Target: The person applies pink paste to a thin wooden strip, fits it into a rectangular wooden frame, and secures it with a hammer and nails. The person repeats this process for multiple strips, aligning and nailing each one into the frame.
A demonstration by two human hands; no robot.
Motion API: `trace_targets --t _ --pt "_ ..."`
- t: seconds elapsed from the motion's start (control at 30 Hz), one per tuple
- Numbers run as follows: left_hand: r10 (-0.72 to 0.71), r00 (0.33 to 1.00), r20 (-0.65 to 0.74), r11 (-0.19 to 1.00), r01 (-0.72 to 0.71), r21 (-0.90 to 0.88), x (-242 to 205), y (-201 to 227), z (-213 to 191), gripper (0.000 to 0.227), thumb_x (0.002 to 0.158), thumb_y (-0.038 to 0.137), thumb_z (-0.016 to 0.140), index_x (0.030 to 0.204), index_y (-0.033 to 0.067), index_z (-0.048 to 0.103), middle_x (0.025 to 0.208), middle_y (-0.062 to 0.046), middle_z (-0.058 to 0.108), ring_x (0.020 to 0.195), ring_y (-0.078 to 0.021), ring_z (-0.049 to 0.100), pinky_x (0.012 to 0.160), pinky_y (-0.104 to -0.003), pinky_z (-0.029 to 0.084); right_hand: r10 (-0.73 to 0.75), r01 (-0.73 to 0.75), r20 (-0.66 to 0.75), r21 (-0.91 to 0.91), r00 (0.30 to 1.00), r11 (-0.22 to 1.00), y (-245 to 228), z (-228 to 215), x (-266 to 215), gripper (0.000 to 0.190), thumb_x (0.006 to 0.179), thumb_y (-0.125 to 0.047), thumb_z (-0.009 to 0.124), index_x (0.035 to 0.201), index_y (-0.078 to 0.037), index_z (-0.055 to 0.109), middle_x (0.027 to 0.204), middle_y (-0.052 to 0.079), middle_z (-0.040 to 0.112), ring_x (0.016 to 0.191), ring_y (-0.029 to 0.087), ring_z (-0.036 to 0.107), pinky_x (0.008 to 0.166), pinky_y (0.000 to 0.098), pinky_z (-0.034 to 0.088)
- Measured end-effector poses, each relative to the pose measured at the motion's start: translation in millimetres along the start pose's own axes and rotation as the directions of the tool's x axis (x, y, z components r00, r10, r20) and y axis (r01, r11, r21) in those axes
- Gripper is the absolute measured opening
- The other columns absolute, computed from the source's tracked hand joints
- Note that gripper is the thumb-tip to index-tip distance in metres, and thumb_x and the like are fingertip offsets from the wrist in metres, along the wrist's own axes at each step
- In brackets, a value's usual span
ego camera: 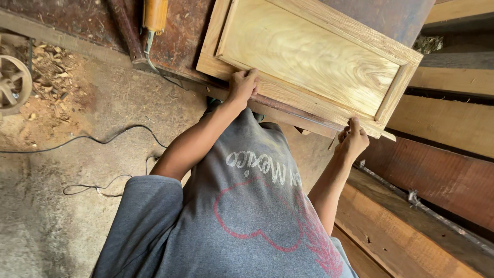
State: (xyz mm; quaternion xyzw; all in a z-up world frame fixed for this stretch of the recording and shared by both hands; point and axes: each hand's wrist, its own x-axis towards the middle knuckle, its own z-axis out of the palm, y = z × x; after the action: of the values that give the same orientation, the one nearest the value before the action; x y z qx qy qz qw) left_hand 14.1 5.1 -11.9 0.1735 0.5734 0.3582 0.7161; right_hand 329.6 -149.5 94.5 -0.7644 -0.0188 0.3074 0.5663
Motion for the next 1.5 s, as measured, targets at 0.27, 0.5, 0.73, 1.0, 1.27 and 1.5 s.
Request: trace_targets --t 0.27,0.5,0.73,1.0,1.27,1.5 --pt "0.016 0.998 -0.066 0.996 -0.010 0.088 3.9 4.5 -2.2 0.035 0.099 0.028 0.066 0.080 -0.0010 0.065 0.062 -0.003 0.055 0.047 -0.0133 0.055 0.040 -0.029 0.044 -0.013 0.012 0.057 0.020 0.998 1.000 2.0 4.1 6.8 0.025 0.095 -0.017 0.078 0.080 0.002 0.070 0.066 0.006 0.061 0.045 0.006 0.043 0.040 0.0208 0.028" --pt "-0.038 0.993 -0.115 0.986 0.055 0.158 -1.7 13.4 -4.5 0.034 0.099 0.030 0.066 0.081 0.0012 0.065 0.063 -0.001 0.056 0.050 -0.0127 0.058 0.044 -0.028 0.048 0.007 -0.007 0.047 0.001 0.999 1.000 3.1 7.8 3.6 0.024 0.094 -0.018 0.078 0.080 0.000 0.071 0.065 0.005 0.062 0.046 0.006 0.047 0.041 0.0199 0.032" --pt "-0.045 0.998 -0.044 0.996 0.048 0.077 10.2 6.0 -13.4 0.028 0.097 0.028 0.067 0.088 0.0013 0.063 0.076 -0.006 0.064 0.047 -0.0142 0.055 0.040 -0.029 0.043 -0.074 0.078 0.047 -0.098 0.996 0.992 22.3 1.6 18.2 0.023 0.093 -0.018 0.079 0.078 -0.002 0.070 0.060 0.001 0.058 0.047 0.006 0.048 0.042 0.0210 0.034" --pt "-0.086 0.993 -0.078 0.984 0.097 0.151 10.5 14.6 -25.1 0.028 0.099 0.027 0.067 0.091 0.0011 0.061 0.076 -0.005 0.060 0.051 -0.0154 0.054 0.046 -0.031 0.050 0.009 -0.009 0.003 -0.024 1.000 1.000 42.0 7.3 29.9 0.025 0.089 -0.019 0.080 0.075 0.000 0.072 0.060 0.000 0.061 0.049 0.007 0.050 0.044 0.0228 0.035" --pt "-0.105 0.986 -0.131 0.964 0.133 0.232 -7.0 36.8 -12.6 0.027 0.104 0.028 0.065 0.094 0.0032 0.063 0.074 -0.002 0.057 0.053 -0.0134 0.053 0.052 -0.030 0.052 0.051 -0.051 -0.013 -0.061 0.999 0.997 33.2 25.6 36.1 0.030 0.088 -0.023 0.078 0.070 -0.002 0.069 0.058 0.002 0.060 0.047 0.008 0.049 0.043 0.0239 0.036" --pt "-0.098 0.983 -0.153 0.955 0.136 0.264 -15.7 44.1 -2.7 0.022 0.103 0.028 0.062 0.101 0.0056 0.063 0.086 -0.003 0.064 0.054 -0.0119 0.055 0.055 -0.029 0.054 0.091 -0.091 0.017 -0.031 0.996 0.995 25.2 27.7 37.6 0.032 0.090 -0.022 0.078 0.069 -0.002 0.067 0.060 0.004 0.063 0.048 0.008 0.050 0.044 0.0240 0.037"
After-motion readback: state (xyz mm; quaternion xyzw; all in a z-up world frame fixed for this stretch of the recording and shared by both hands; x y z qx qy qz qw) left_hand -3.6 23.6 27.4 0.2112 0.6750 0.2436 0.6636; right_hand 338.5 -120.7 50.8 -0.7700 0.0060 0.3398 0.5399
